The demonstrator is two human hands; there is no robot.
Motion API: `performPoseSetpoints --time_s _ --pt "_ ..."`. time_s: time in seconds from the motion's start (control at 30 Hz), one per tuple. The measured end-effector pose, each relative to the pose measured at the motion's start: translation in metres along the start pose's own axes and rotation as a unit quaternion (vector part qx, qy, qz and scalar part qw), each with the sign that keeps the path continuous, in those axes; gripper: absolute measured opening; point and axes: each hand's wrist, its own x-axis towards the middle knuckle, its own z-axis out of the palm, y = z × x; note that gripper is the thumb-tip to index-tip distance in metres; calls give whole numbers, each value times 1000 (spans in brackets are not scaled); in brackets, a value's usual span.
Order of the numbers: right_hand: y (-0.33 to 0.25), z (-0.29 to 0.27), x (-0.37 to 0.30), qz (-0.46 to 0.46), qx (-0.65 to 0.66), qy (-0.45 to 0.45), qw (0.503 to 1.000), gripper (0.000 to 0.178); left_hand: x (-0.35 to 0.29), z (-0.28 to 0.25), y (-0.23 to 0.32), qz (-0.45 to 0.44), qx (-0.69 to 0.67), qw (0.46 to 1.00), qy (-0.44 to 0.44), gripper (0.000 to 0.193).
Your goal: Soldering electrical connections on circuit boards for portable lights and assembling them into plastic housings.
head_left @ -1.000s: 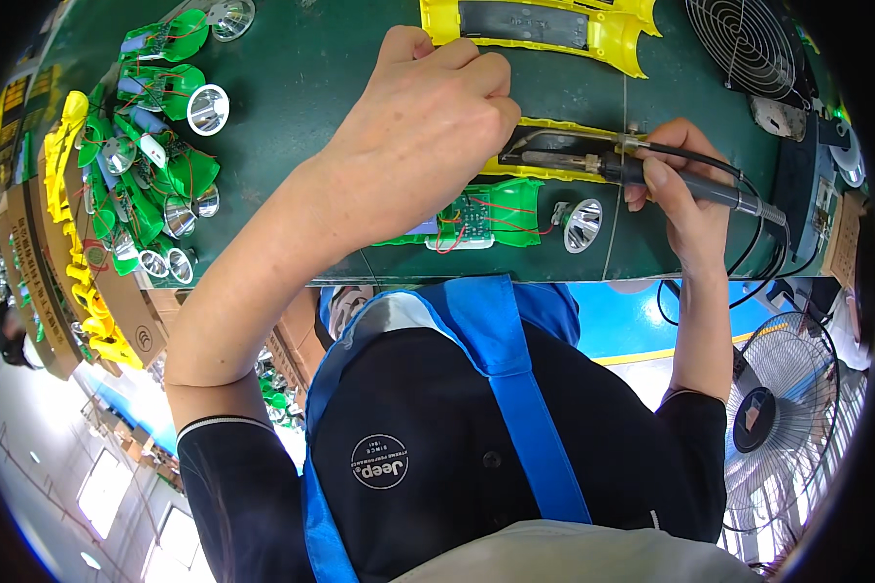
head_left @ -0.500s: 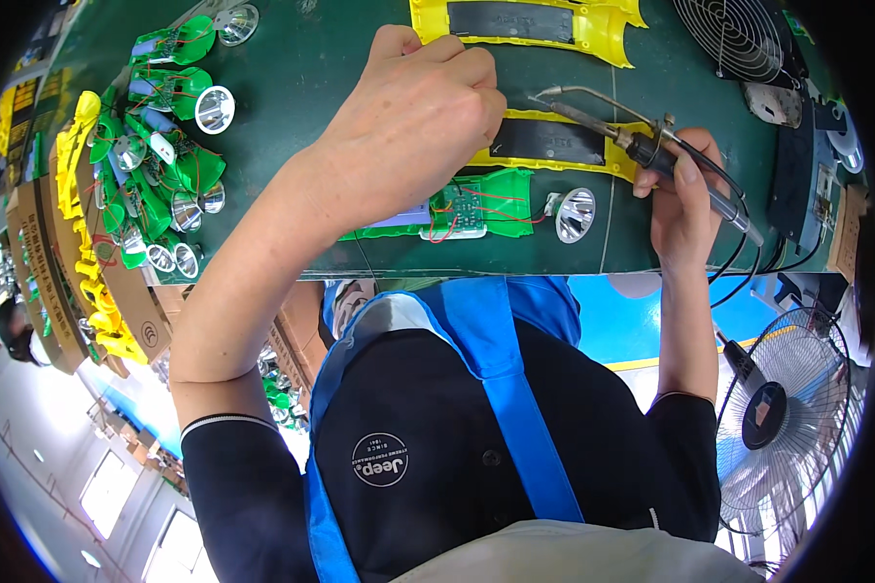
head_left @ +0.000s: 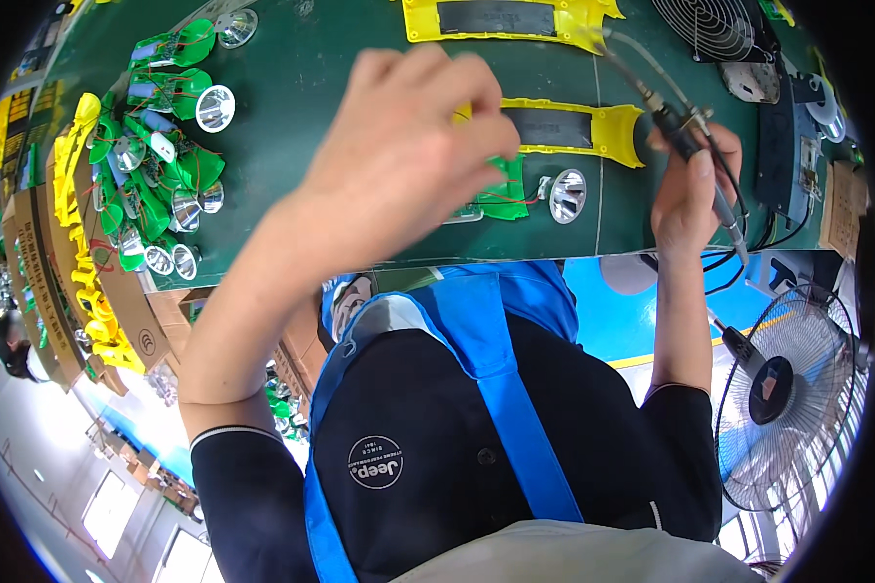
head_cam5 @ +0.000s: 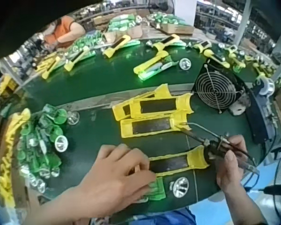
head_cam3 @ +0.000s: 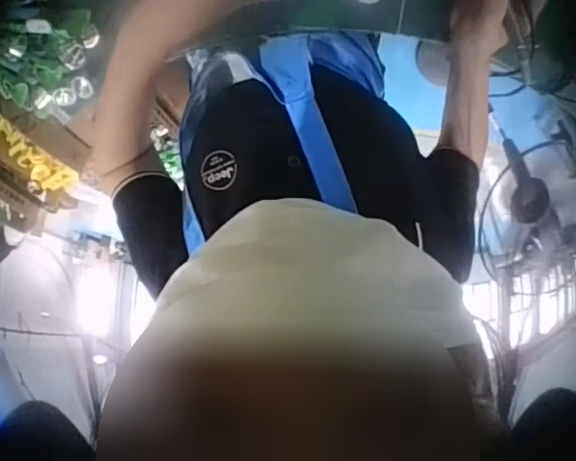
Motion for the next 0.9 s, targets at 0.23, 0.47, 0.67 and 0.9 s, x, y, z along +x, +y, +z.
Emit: performPoseSetpoints --time_s 0.23,0.47,0.67,0.9 --pt "15 23 17 1 31 22 999 27 -15 40 7 25 13 994 107 18" --pt "4 69 -7 83 89 10 993 28 -3 57 18 -42 8 986 161 15" --pt "-1 37 -3 123 185 17 975 27 2 52 15 -97 63 991 73 9" --pt "-23 -16 28 243 -1 -128 961 23 17 34 9 -112 42 990 -73 5"
